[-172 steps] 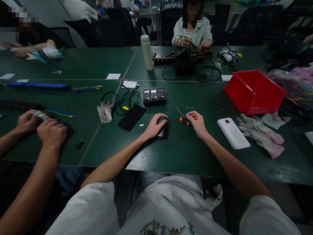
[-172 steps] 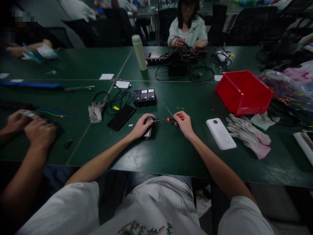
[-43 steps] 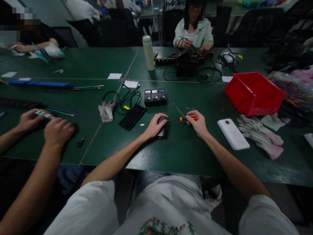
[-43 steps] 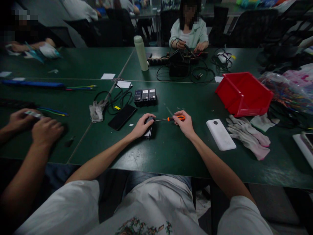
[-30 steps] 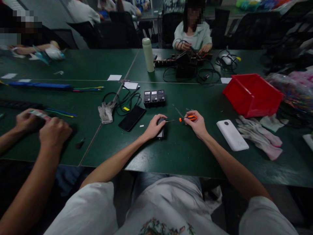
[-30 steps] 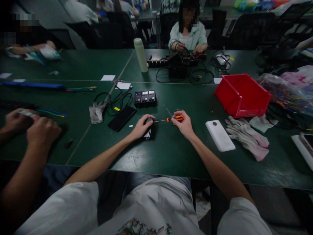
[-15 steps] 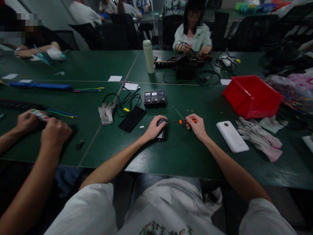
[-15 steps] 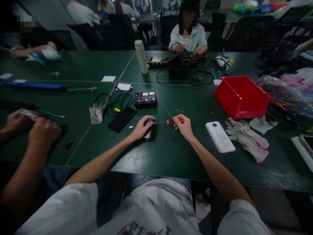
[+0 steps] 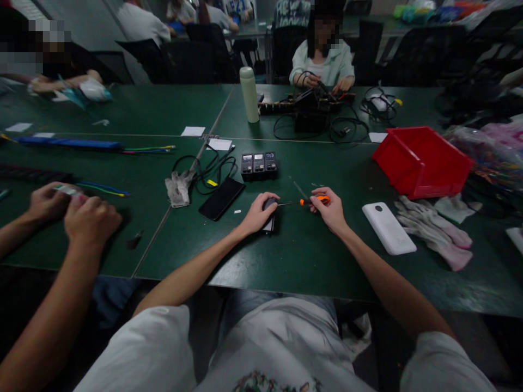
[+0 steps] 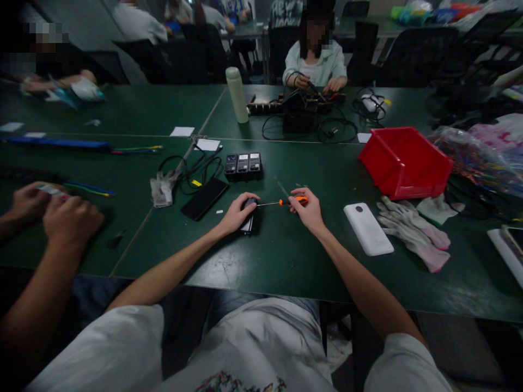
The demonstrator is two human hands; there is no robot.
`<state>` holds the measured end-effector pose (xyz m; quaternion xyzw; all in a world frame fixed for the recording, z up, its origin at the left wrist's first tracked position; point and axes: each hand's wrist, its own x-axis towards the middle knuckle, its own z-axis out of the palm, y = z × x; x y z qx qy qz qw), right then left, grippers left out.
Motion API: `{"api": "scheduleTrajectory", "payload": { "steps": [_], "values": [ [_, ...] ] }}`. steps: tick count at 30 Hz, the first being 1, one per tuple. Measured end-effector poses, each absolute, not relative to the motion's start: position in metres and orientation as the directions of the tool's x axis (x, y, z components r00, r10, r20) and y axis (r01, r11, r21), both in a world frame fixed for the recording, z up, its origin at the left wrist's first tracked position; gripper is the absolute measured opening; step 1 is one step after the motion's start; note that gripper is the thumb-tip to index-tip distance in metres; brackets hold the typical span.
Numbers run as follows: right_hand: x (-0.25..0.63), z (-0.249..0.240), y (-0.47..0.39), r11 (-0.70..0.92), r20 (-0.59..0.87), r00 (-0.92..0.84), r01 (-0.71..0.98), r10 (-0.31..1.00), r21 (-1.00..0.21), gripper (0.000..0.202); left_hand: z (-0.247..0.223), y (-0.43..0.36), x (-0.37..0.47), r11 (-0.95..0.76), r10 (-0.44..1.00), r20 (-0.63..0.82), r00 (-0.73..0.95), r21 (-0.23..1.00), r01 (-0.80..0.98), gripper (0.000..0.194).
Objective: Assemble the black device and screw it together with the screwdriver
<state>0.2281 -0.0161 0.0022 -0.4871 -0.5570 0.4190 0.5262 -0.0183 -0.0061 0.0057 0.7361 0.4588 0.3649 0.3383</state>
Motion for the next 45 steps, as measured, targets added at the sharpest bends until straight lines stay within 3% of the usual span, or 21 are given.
{"api": "scheduleTrajectory", "payload": {
  "steps": [45],
  "values": [
    [0.230,-0.005,-0.015,0.221,0.223,0.018,0.084,0.975,-0.972,0.026,0.004,-0.006,-0.019,-0.364,0.915,0.238,0.327,0.836,0.411,0.024]
  ]
}}
